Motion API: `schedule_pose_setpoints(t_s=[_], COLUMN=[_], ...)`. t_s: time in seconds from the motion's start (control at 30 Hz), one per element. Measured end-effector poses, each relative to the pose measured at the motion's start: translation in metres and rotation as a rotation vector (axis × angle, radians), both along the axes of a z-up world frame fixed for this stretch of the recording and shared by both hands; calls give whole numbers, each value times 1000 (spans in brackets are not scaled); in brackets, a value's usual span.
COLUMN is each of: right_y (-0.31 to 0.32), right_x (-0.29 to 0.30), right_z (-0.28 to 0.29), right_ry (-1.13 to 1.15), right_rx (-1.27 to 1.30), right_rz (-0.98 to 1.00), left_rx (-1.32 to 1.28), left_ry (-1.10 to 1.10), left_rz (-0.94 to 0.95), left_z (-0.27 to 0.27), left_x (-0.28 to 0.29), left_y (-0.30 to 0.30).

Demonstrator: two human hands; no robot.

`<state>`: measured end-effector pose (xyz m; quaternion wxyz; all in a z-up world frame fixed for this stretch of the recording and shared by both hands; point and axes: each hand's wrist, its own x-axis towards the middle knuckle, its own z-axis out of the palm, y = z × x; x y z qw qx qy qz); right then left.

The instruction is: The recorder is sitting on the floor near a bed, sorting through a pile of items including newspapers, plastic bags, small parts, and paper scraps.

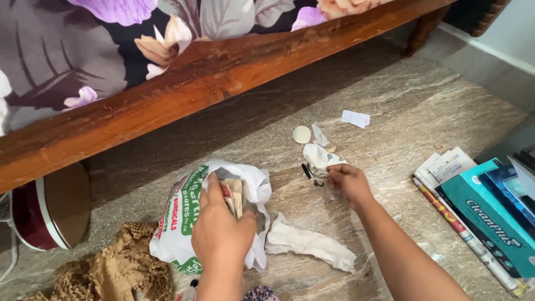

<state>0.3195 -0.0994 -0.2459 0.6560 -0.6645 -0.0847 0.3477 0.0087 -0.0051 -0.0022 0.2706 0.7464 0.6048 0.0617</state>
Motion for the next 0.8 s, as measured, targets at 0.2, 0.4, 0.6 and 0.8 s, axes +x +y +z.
schedule_pose_setpoints(t_s=[0.2, 0.4, 0.6, 0.8], right_y=[28, 58, 56, 29], right_x=[0, -43, -36, -28], right_z=[-1, 34, -2, 2], right_ry=[34, -793, -1124, -884], right_rx=[-74, -775, -705, -648], right_rz=[38, 194, 197, 285], left_rx=[103, 87, 281, 462], left_ry=[-54, -45, -272, -447], left_rz=[-100, -129, -108, -83], left_z=[1, 12, 7, -11], left_x=[-1, -3, -4, -8], left_y=[-5, -10, -16, -13])
